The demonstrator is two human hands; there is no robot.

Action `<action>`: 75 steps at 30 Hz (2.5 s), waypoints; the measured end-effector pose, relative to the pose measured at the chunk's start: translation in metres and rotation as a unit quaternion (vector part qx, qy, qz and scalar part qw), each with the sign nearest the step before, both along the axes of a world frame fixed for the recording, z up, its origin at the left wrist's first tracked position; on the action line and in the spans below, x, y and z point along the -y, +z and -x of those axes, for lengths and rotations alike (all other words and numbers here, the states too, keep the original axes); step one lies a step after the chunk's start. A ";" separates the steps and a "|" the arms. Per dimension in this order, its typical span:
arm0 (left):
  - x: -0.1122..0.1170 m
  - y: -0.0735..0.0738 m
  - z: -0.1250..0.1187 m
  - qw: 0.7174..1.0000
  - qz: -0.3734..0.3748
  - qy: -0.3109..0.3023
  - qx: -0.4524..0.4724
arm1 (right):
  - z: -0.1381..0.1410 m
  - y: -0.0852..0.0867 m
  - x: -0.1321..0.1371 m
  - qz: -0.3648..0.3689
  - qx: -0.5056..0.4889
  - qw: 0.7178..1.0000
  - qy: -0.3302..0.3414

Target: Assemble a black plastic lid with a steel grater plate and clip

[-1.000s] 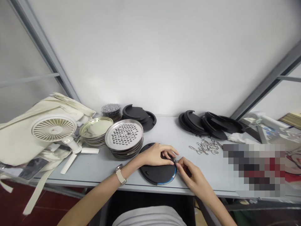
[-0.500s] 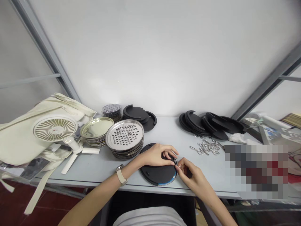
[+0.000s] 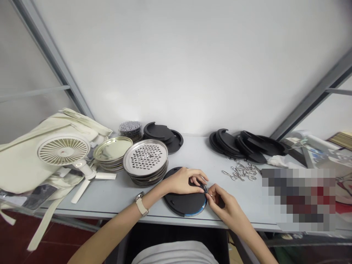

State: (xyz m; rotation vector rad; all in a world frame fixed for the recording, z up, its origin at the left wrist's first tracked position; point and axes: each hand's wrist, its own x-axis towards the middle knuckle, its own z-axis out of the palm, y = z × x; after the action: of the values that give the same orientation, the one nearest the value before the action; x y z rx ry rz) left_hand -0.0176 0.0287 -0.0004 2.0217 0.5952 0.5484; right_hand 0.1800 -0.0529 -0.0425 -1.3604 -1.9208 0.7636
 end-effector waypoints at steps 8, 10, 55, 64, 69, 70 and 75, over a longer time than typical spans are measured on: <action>-0.001 -0.001 0.000 1.000 0.003 0.002 -0.004 | 0.000 0.000 -0.002 -0.020 0.004 1.000 -0.005; -0.001 -0.002 0.000 1.000 0.003 0.002 -0.002 | 0.001 0.000 -0.001 -0.023 0.001 1.000 -0.008; -0.001 0.001 0.000 0.999 -0.035 0.005 -0.012 | -0.002 0.002 -0.002 -0.020 -0.022 1.000 0.005; 0.000 0.001 0.000 1.000 -0.030 0.001 -0.009 | -0.003 0.002 -0.001 -0.019 -0.018 1.000 0.016; -0.001 -0.001 0.000 1.000 -0.016 0.003 -0.004 | -0.003 0.001 -0.001 -0.015 -0.020 1.000 0.014; -0.001 -0.001 0.000 1.000 -0.014 0.002 -0.003 | -0.003 0.001 -0.001 -0.014 -0.021 1.000 0.013; -0.001 -0.002 0.000 1.000 -0.005 0.000 0.001 | -0.002 0.001 -0.001 -0.009 -0.015 1.000 0.003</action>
State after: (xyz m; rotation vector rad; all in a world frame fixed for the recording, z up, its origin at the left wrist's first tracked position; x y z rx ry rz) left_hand -0.0173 0.0299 -0.0019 2.0300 0.5926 0.5531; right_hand 0.1816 -0.0515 -0.0419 -1.3257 -1.9054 0.7627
